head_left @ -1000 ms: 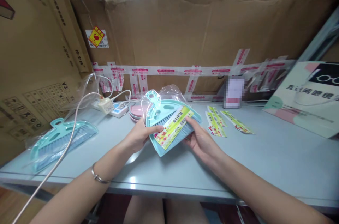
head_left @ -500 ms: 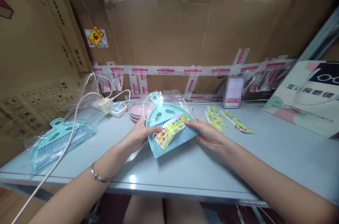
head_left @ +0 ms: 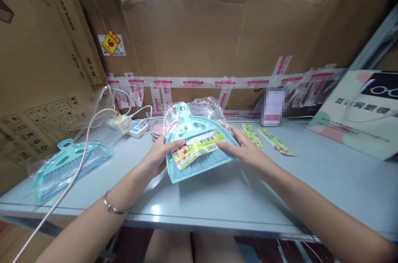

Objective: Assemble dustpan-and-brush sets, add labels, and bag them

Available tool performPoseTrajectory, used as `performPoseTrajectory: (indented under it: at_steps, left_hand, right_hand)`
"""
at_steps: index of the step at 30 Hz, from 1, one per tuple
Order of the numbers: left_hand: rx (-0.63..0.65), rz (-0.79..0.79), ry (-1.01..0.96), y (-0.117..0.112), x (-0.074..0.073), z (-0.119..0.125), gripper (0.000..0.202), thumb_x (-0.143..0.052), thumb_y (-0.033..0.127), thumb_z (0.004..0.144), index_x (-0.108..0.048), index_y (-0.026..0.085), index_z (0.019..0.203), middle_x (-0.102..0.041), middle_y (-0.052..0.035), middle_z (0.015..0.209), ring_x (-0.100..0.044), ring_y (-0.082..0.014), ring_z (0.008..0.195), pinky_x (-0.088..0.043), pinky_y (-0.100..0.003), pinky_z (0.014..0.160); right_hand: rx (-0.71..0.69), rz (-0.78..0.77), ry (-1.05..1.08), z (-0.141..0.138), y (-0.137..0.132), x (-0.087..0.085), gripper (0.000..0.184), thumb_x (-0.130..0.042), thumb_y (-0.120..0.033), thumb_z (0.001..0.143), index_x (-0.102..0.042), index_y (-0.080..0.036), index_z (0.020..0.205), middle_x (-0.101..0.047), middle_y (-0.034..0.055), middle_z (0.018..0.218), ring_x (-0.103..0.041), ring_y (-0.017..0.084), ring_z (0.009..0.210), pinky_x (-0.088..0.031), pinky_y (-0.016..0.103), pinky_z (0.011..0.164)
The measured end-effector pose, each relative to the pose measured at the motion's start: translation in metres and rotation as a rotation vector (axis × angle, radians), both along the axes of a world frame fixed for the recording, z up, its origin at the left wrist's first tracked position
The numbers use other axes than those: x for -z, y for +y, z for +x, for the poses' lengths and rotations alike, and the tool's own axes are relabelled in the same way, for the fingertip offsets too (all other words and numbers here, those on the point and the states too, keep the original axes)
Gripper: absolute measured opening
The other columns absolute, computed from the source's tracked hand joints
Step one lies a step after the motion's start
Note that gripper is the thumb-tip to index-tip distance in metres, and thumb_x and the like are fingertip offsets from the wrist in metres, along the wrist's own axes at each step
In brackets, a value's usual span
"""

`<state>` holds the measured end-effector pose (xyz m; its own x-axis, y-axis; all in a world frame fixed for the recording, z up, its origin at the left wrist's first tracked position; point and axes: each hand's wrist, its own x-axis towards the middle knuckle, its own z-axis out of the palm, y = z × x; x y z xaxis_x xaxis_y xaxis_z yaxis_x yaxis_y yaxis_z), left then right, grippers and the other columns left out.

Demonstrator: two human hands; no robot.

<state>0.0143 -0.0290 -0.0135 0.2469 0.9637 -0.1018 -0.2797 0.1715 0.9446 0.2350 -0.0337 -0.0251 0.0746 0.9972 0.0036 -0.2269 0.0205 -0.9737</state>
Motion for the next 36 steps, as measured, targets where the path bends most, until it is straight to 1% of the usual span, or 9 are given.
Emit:
performPoseTrajectory:
  at_steps: [2,4,6,9,14,20,25,31,36]
  left_hand:
    - [0.003,-0.006,0.014,0.001,0.001,0.0,0.038,-0.076,0.018,0.064,-0.061,0.013,0.098,-0.074,-0.0092,0.08,-0.069,-0.0224,0.067,-0.055,-0.032,0.068]
    - [0.001,-0.033,0.026,0.002,0.002,0.0,0.039,-0.076,0.018,0.064,-0.061,0.013,0.1,-0.073,-0.0089,0.08,-0.069,-0.0226,0.067,-0.055,-0.032,0.067]
    - [0.004,-0.053,0.027,0.002,0.002,-0.001,0.036,-0.075,0.021,0.066,-0.062,0.014,0.099,-0.073,-0.0086,0.08,-0.069,-0.0218,0.068,-0.054,-0.03,0.065]
    - [0.079,-0.018,0.021,0.002,-0.001,-0.003,0.033,-0.072,0.025,0.07,-0.064,0.015,0.1,-0.073,-0.0087,0.088,-0.068,-0.0205,0.074,-0.052,-0.027,0.065]
    - [0.271,0.107,0.037,0.003,-0.004,-0.01,0.047,-0.073,0.013,0.066,-0.063,0.02,0.112,-0.069,-0.0078,0.107,-0.064,-0.0194,0.097,-0.049,-0.022,0.077]
    - [0.255,0.136,0.129,0.006,-0.002,-0.016,0.041,-0.072,0.022,0.069,-0.066,0.018,0.109,-0.07,-0.0107,0.102,-0.065,-0.0194,0.089,-0.05,-0.023,0.068]
    - [0.372,0.161,0.126,0.007,-0.006,-0.024,0.045,-0.077,0.024,0.065,-0.066,0.017,0.109,-0.069,-0.0122,0.105,-0.064,-0.0216,0.094,-0.05,-0.025,0.071]
    - [0.29,0.086,0.143,0.011,-0.003,-0.025,0.038,-0.08,0.034,0.061,-0.071,0.014,0.093,-0.071,-0.0108,0.1,-0.064,-0.0177,0.088,-0.051,-0.024,0.074]
    - [0.107,0.01,0.214,0.012,0.003,-0.017,0.038,-0.082,0.042,0.056,-0.072,0.013,0.079,-0.072,-0.0069,0.082,-0.066,-0.0157,0.077,-0.051,-0.021,0.066]
  right_hand:
    - [-0.171,-0.152,0.049,-0.001,-0.002,-0.002,0.033,-0.077,-0.021,0.06,-0.068,-0.019,0.092,-0.068,0.0018,0.082,-0.061,0.014,0.071,-0.05,0.024,0.061]
    - [-0.239,-0.234,0.121,-0.005,-0.004,-0.001,0.019,-0.074,-0.02,0.065,-0.067,-0.015,0.082,-0.068,0.0027,0.073,-0.06,0.012,0.062,-0.049,0.021,0.053]
    - [-0.216,-0.232,0.189,-0.01,-0.004,0.001,0.011,-0.072,-0.016,0.066,-0.065,-0.013,0.074,-0.066,0.0016,0.065,-0.057,0.01,0.054,-0.049,0.019,0.048]
    - [-0.138,-0.209,0.239,-0.014,-0.002,0.002,0.007,-0.067,-0.012,0.069,-0.065,-0.012,0.076,-0.066,0.0018,0.064,-0.057,0.01,0.052,-0.05,0.02,0.047]
    - [-0.087,-0.236,0.195,-0.012,0.001,-0.001,0.009,-0.059,-0.012,0.074,-0.065,-0.009,0.081,-0.068,0.0064,0.071,-0.061,0.014,0.057,-0.054,0.025,0.05]
    - [-0.094,-0.243,0.18,-0.01,-0.002,-0.004,0.019,-0.059,-0.013,0.076,-0.064,-0.008,0.093,-0.071,0.0097,0.082,-0.064,0.015,0.061,-0.054,0.024,0.051]
    - [-0.134,-0.215,0.136,-0.008,-0.005,-0.004,0.021,-0.058,-0.015,0.077,-0.065,-0.009,0.096,-0.071,0.008,0.079,-0.064,0.015,0.061,-0.052,0.024,0.053]
    - [-0.069,-0.128,0.058,-0.003,-0.003,-0.007,0.02,-0.062,-0.019,0.074,-0.064,-0.014,0.093,-0.071,0.0037,0.081,-0.062,0.013,0.065,-0.05,0.022,0.056]
    - [0.001,-0.107,0.057,-0.005,0.002,-0.005,0.022,-0.066,-0.024,0.072,-0.063,-0.015,0.092,-0.068,0.0024,0.083,-0.06,0.012,0.066,-0.052,0.022,0.055]
